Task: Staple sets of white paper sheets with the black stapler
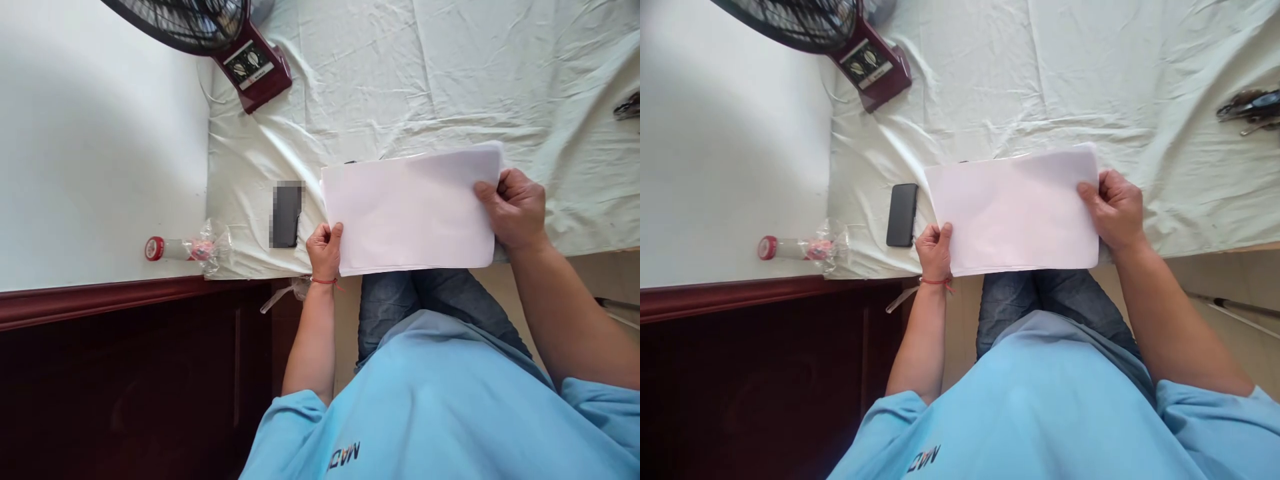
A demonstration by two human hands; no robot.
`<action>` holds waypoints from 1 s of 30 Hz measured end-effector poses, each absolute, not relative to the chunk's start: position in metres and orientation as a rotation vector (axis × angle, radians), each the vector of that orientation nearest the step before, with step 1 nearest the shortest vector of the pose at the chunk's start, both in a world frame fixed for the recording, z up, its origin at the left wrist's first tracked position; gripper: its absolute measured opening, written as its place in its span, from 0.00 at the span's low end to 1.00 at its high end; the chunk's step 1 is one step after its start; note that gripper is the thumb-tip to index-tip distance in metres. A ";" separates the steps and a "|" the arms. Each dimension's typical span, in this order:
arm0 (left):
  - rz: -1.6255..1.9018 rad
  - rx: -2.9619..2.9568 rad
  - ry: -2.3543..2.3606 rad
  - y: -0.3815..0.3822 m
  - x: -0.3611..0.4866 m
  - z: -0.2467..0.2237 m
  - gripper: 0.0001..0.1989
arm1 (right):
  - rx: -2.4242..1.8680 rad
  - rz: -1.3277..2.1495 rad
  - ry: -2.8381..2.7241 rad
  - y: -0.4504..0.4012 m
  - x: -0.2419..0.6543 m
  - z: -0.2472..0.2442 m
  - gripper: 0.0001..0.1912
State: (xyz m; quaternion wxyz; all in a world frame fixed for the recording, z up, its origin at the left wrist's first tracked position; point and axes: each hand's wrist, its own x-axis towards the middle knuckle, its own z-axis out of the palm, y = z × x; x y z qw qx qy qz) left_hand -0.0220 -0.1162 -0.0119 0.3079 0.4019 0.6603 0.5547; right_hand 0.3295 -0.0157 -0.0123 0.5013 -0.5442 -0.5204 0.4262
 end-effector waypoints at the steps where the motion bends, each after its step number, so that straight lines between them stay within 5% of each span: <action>1: 1.470 1.050 1.706 -0.117 -0.022 -0.012 0.31 | -1.321 1.009 -1.264 -0.014 0.331 -0.014 0.30; 19: 1.341 1.066 1.554 -0.124 -0.028 -0.011 0.25 | -1.263 0.949 -1.202 -0.010 0.331 -0.013 0.32; 26: 1.357 1.137 1.720 -0.121 -0.023 -0.002 0.35 | -1.260 0.930 -1.225 -0.010 0.331 -0.012 0.30; 30: 1.318 1.090 1.523 -0.124 -0.028 -0.004 0.24 | -1.237 0.905 -1.189 -0.007 0.333 -0.016 0.31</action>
